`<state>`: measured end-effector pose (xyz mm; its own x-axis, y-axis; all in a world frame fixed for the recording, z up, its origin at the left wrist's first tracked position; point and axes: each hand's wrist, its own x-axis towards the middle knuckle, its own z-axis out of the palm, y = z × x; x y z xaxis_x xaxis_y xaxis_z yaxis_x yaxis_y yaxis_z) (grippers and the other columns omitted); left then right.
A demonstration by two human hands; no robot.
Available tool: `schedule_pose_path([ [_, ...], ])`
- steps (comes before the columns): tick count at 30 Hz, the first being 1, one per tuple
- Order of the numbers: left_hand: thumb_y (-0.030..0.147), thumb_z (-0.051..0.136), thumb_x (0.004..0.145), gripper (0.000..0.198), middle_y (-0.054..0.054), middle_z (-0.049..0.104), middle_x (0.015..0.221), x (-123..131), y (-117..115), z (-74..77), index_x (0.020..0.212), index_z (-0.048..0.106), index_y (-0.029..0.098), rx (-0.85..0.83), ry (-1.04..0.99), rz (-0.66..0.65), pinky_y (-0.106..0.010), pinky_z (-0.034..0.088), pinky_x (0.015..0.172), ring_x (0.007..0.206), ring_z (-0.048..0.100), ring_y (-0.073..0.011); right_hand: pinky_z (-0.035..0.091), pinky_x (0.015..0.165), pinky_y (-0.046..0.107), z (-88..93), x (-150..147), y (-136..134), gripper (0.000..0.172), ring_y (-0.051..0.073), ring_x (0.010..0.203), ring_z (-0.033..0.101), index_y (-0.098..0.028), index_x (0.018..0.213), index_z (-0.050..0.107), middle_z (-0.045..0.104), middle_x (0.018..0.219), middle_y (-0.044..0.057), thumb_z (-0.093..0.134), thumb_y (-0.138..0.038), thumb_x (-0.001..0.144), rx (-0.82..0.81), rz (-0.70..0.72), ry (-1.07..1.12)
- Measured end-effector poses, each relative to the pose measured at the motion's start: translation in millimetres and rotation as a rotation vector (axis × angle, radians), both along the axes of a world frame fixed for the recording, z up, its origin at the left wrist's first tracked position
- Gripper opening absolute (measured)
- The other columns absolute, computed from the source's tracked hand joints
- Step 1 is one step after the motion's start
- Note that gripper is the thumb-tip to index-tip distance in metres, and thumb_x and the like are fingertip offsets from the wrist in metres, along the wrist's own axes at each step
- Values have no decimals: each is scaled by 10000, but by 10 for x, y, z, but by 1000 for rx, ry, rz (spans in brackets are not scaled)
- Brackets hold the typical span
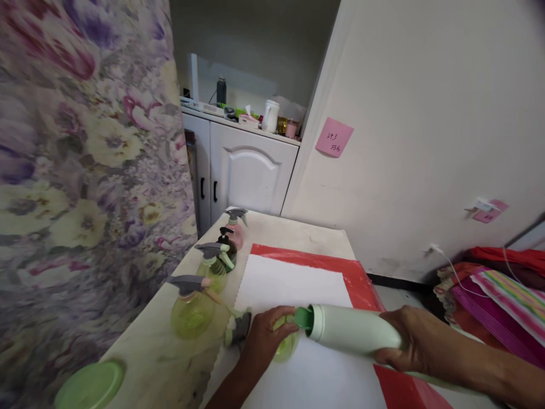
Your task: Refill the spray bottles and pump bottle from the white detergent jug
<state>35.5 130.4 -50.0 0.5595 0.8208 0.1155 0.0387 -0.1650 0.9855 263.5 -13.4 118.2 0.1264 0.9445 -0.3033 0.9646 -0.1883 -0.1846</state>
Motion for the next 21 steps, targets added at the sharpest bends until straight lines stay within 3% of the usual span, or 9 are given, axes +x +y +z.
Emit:
schedule_pose_path([
  [21,267,688,735,213,-4,790,963,-3,-2,-31,937,750,241,2,-7,-16,-287,489,864,936,698,-232,362,493,249,1,0,23,230,170,567,573,-217,768,697,691,660,30,647,-438,728,2,17,31],
])
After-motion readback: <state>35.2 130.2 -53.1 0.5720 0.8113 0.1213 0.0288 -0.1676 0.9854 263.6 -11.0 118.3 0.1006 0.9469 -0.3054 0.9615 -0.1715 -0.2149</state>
